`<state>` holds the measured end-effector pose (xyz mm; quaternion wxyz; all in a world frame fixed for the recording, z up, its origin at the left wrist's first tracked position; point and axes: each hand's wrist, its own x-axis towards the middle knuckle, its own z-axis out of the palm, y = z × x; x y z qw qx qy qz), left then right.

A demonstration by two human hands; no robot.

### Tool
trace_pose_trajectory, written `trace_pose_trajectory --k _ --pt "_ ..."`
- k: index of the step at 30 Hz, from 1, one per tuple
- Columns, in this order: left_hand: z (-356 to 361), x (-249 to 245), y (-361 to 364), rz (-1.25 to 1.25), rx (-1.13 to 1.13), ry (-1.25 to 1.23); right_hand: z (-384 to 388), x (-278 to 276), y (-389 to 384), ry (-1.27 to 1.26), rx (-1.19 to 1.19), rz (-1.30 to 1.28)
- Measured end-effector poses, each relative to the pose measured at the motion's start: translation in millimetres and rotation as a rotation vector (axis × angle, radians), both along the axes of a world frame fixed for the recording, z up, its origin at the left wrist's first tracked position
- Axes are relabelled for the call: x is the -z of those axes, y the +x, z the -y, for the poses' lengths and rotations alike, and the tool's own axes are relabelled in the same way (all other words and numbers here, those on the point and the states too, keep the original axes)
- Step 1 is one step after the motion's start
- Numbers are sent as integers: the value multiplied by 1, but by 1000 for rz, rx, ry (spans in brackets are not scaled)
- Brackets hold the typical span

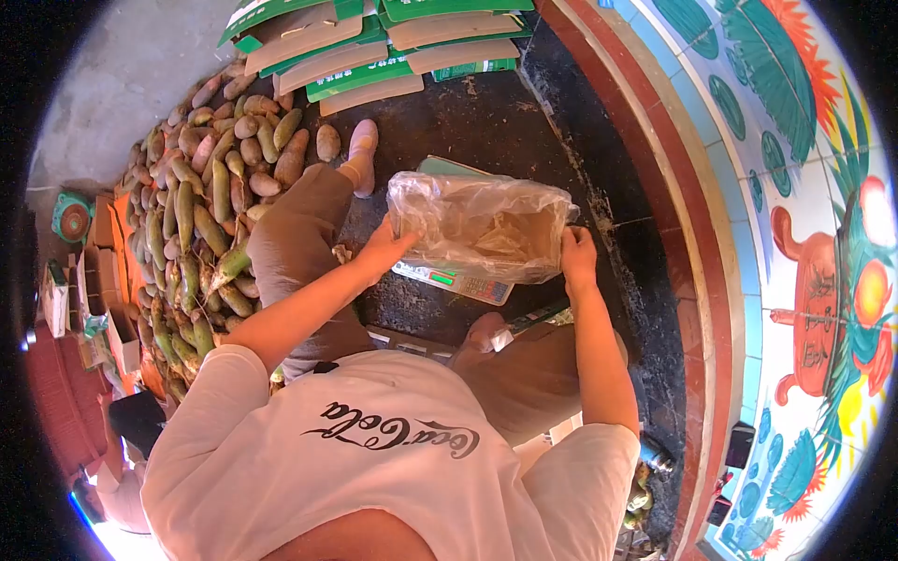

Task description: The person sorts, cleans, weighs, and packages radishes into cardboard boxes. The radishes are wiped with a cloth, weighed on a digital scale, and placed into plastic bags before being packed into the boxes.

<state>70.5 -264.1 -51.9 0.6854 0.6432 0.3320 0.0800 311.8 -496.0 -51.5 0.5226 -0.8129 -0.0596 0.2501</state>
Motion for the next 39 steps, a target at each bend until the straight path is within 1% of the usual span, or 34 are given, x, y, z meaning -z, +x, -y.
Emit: trace_pose_trajectory --k 1,3,4,6,9,10,12,14,16,18,21,22,23,25,27,30,33,34,36,38,39 --pt "1 7 -1 -51 -4 13 0 7 1 -5 57 -69" --pt "2 -1 4 -151 -8 39 -4 12 3 -16 173 -201" --pt "0 5 7 -175 -6 67 -2 10 8 -123 68 -123" --pt "-4 22 11 -226 2 119 0 -16 16 -333 -144 30" --pt "-12 37 19 -237 53 341 -43 -97 -25 -621 -380 894" --pt "-15 31 22 -259 83 335 -56 -103 -36 -425 -457 819" --pt "-23 11 28 -301 153 327 -84 -91 -56 -227 -817 579" --pt "-23 17 30 -267 131 349 -115 -61 -66 -181 -1171 430" --pt "-24 19 31 -252 111 399 -142 6 -57 -165 -1310 384" --pt "-19 15 25 -258 98 473 -170 39 -49 -443 -1363 225" --pt "-21 4 24 -337 151 332 -195 114 -28 -647 -1454 122" --pt "-22 -3 24 -326 143 288 -197 130 -24 -695 -1437 122" --pt "-21 -2 25 -306 125 301 -198 137 -22 -747 -1421 121" --pt "-21 1 26 -266 95 325 -199 153 -15 -812 -1464 166" --pt "-20 -3 26 -246 85 336 -197 152 -14 -841 -1579 258" --pt "-21 -6 27 -206 37 347 -188 136 -22 -704 -1417 456" --pt "-20 -2 28 -229 -12 316 -196 155 -4 -790 -1403 105" --pt "-21 -1 31 -240 -28 306 -190 157 -1 -845 -1434 169" --pt "-23 3 32 -224 -56 308 -200 73 -16 -955 -1491 305" --pt "-21 5 35 -230 -69 315 -205 27 -28 -784 -1519 253" --pt "-20 5 35 -244 -69 324 -208 19 -34 -694 -1530 228"
